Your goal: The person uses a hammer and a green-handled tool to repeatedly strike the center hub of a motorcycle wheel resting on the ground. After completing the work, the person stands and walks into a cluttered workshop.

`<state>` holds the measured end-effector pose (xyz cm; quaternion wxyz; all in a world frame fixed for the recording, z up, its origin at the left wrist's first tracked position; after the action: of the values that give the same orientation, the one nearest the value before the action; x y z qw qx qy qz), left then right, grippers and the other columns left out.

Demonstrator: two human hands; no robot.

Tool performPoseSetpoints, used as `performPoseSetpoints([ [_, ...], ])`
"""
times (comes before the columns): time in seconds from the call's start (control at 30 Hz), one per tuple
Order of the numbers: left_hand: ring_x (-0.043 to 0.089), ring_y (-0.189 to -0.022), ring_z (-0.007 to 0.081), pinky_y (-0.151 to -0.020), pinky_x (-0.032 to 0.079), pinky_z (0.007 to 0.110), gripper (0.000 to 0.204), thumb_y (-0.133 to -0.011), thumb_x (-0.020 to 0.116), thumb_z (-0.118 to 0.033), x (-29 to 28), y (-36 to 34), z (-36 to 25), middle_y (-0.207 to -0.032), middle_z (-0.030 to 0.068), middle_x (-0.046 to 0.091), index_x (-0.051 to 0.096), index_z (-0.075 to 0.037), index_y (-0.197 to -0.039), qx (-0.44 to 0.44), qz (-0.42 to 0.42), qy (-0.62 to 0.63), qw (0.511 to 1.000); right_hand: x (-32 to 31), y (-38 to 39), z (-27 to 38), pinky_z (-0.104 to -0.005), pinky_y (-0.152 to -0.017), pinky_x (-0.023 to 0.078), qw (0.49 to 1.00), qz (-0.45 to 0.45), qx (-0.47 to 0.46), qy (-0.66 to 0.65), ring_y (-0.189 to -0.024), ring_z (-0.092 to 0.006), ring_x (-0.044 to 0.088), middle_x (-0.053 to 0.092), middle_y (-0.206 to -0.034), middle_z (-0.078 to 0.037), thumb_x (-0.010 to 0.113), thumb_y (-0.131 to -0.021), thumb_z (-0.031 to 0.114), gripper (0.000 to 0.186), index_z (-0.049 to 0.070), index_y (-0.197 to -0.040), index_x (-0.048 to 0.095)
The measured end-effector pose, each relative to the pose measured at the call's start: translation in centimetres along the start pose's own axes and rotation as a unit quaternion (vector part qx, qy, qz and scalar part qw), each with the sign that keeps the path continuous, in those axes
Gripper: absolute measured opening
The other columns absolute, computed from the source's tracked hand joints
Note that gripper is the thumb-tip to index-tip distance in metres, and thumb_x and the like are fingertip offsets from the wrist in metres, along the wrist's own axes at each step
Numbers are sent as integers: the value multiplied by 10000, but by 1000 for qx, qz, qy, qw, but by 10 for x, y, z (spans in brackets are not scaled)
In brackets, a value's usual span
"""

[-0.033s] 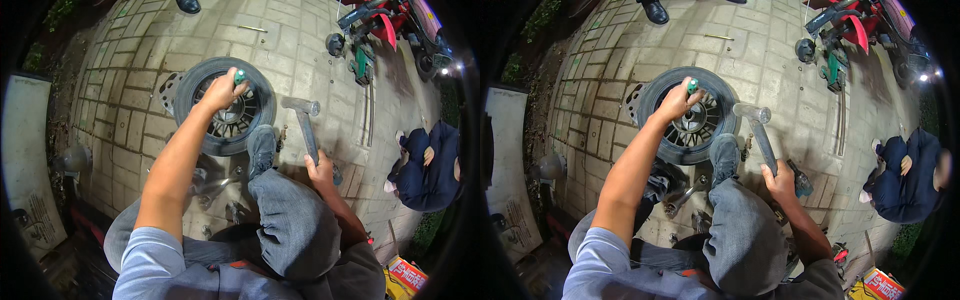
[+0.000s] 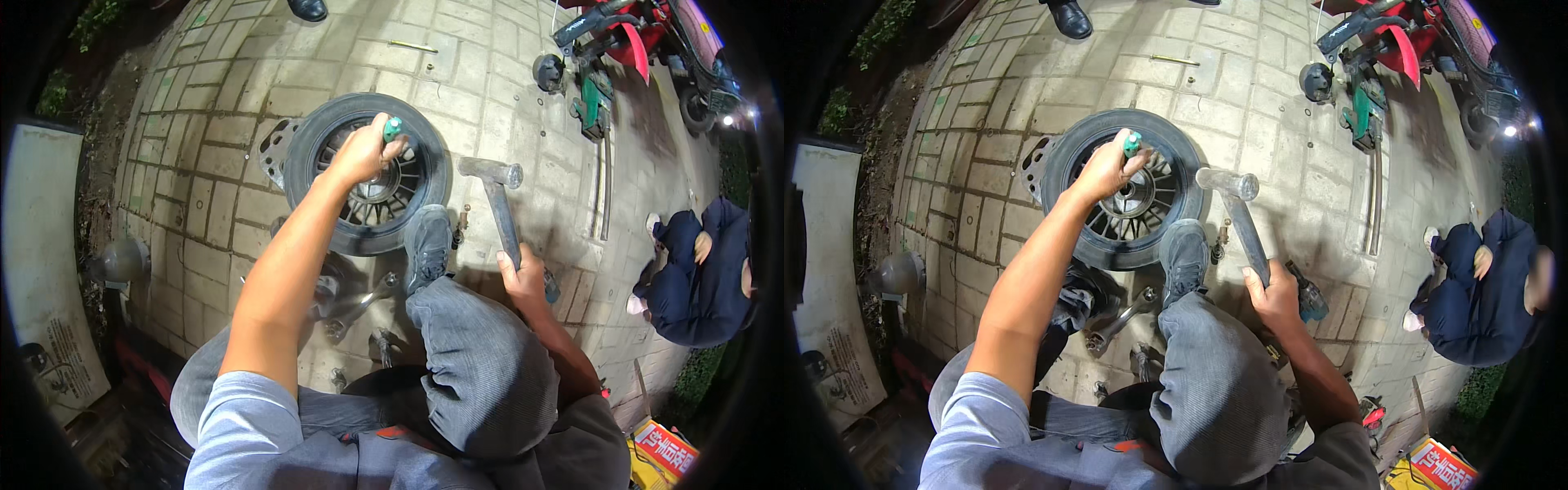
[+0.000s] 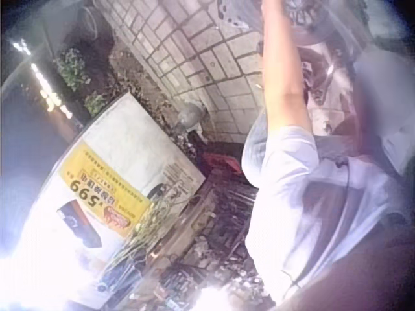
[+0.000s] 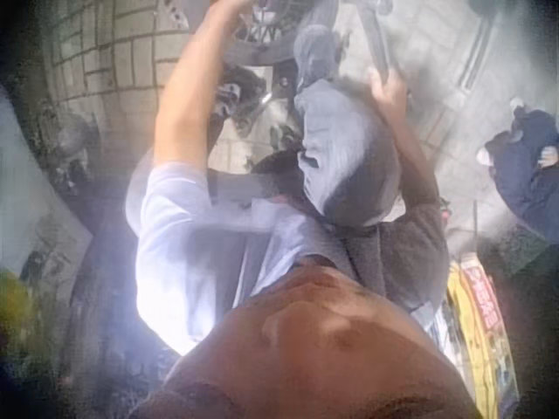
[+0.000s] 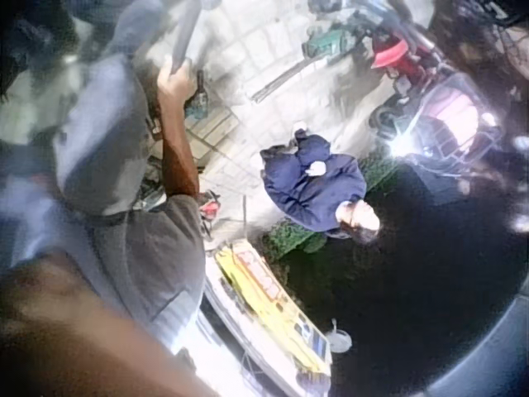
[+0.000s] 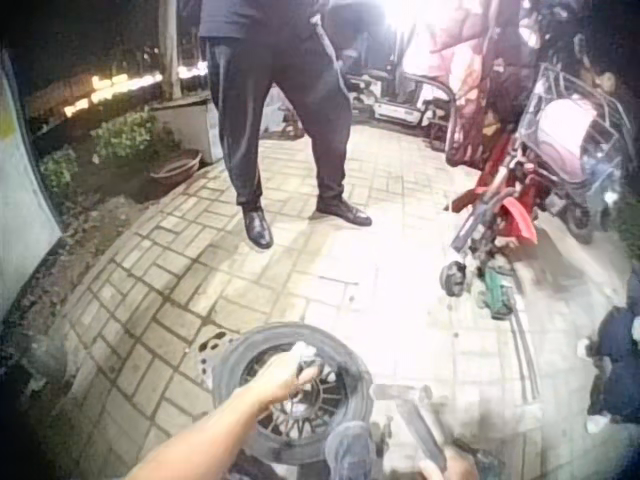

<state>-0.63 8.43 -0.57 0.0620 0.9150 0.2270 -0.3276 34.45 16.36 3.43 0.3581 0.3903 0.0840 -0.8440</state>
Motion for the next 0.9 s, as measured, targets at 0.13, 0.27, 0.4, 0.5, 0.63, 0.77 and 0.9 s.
performPoseSetpoints([
  [0.13,627,-818,392,-726,488,413,290,-899,600,-288,0,0,6,-845,187,645,472,-41,-981,-15,7,21,1000,7,-16,5,-370,-527,435,1000,-1,-8,-2,-533,-243,562,556,-607,-142,656,-894,360,377,0,-820,571],
  [0.27,624,-755,321,-727,489,380,272,-889,601,-283,4,-7,14,-810,152,642,511,-36,-961,-12,-19,44,999,8,-33,24,-352,-525,434,999,4,-1,-34,-530,-190,541,549,-589,-82,611,-918,415,424,4,-825,562],
  [0.4,626,-717,230,-703,485,344,256,-882,615,-271,5,-13,25,-753,111,637,545,-31,-939,-35,-56,107,992,-6,-70,62,-299,-495,401,991,56,16,-120,-529,-114,488,496,-586,-10,558,-949,418,410,27,-829,525],
  [0.5,617,-688,223,-684,482,335,251,-874,629,-264,9,-11,23,-729,115,626,565,-28,-932,-47,-110,101,988,-25,-85,124,-253,-480,380,978,64,6,-199,-542,-65,462,488,-613,16,517,-975,387,363,51,-837,509],
  [0.63,613,-676,217,-665,477,336,247,-871,635,-259,11,-13,17,-713,119,622,584,-21,-911,-58,-152,96,982,-23,-107,141,-371,-579,458,993,49,-59,-91,-598,-183,545,532,-644,-82,529,-963,372,389,-8,-879,546],
  [0.77,608,-679,226,-657,475,343,252,-856,651,-242,18,-18,33,-716,119,631,599,-8,-933,-84,-132,119,980,-26,-129,150,-369,-534,446,977,189,-33,95,-556,-193,567,541,-619,-96,519,-962,425,478,-15,-781,561],
  [0.9,591,-683,281,-680,476,363,235,-828,663,-205,9,-14,21,-762,163,623,611,-6,-942,-77,-138,128,979,-67,-140,191,-259,-402,377,980,116,-15,-159,-415,-105,462,500,-593,-41,489,-966,502,497,36,-800,533],
])
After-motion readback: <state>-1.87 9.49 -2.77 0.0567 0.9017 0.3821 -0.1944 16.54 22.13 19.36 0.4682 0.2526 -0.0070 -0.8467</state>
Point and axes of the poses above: each hand's wrist, its own y-axis away from the middle knuckle, its own x-axis out of the palm, z = x × y, the point moved 5 cm from there along -y, towards the middle knuckle
